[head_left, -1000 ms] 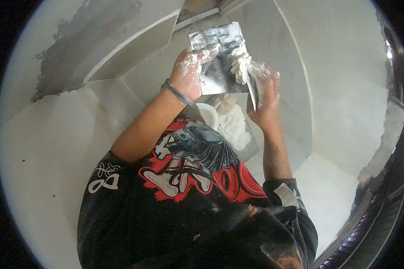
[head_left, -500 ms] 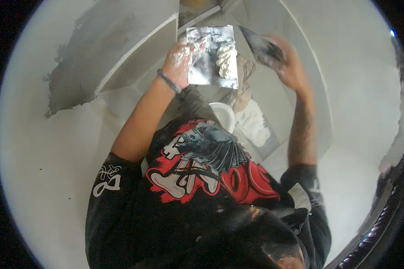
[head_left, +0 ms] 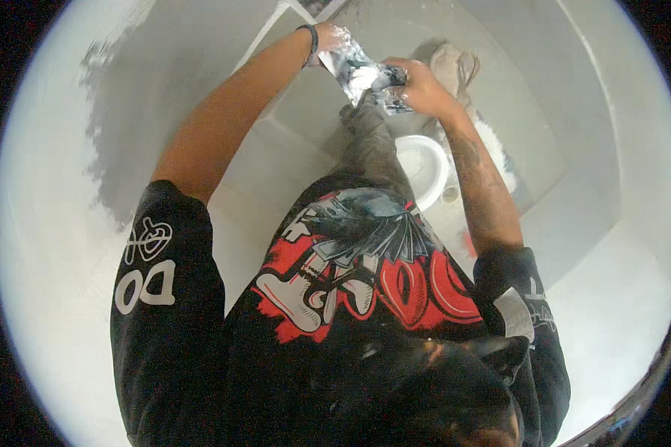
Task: Applying joint compound or plaster to a bathroom wall using a trowel and spatula.
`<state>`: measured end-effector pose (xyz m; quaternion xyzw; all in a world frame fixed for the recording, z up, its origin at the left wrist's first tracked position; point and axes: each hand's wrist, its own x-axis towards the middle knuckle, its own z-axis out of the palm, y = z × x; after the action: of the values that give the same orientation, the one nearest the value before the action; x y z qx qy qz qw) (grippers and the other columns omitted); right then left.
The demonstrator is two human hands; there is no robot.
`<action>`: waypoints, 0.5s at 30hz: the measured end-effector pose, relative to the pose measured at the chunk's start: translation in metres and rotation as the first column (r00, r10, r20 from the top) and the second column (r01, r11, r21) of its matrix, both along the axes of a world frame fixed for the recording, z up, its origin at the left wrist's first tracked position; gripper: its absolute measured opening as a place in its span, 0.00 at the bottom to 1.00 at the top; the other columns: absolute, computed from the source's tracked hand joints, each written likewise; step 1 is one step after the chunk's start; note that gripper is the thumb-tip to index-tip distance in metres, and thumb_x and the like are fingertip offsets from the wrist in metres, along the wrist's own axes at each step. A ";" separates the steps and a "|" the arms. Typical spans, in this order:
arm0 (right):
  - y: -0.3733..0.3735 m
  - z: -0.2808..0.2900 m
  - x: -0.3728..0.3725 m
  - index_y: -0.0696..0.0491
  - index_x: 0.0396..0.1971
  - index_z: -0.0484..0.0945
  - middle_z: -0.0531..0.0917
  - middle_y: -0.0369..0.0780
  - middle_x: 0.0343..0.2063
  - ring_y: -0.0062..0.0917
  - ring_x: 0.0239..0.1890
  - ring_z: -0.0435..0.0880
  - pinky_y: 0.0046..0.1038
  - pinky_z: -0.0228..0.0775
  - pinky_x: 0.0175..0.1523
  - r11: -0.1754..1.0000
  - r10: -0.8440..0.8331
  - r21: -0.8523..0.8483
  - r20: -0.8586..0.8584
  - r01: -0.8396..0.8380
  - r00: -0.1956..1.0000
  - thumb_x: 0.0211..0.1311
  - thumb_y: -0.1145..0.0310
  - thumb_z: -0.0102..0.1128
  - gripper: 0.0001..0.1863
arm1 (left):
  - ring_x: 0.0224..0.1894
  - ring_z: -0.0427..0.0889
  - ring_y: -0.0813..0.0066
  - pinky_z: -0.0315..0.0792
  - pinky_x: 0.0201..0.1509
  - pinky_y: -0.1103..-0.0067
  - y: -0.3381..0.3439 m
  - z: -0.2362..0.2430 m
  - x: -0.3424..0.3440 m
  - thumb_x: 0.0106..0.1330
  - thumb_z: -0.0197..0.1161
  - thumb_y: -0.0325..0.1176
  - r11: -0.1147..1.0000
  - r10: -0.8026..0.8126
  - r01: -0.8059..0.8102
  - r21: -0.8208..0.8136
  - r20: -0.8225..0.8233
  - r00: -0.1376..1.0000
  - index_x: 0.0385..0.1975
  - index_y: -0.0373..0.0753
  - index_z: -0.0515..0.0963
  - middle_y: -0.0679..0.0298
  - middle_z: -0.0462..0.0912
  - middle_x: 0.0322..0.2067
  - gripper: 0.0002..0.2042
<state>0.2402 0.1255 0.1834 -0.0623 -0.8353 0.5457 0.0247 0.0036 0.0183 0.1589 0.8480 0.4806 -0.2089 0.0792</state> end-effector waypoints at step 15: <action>-0.003 -0.030 0.004 0.64 0.49 0.60 0.73 0.46 0.40 0.28 0.37 0.77 0.28 0.72 0.40 0.364 -0.065 -0.841 0.407 0.401 0.911 0.43 0.86 0.55 0.28 | 0.33 0.78 0.65 0.71 0.41 0.75 0.079 -0.173 -0.055 0.48 0.56 0.33 0.949 -0.155 0.065 -0.308 -0.278 0.948 0.30 0.42 0.78 0.62 0.79 0.29 0.09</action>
<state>0.2446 0.1223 0.1533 -0.2680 -0.3750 0.8851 -0.0643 -0.0519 0.0970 -0.0141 0.8110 0.4017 -0.4082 0.1195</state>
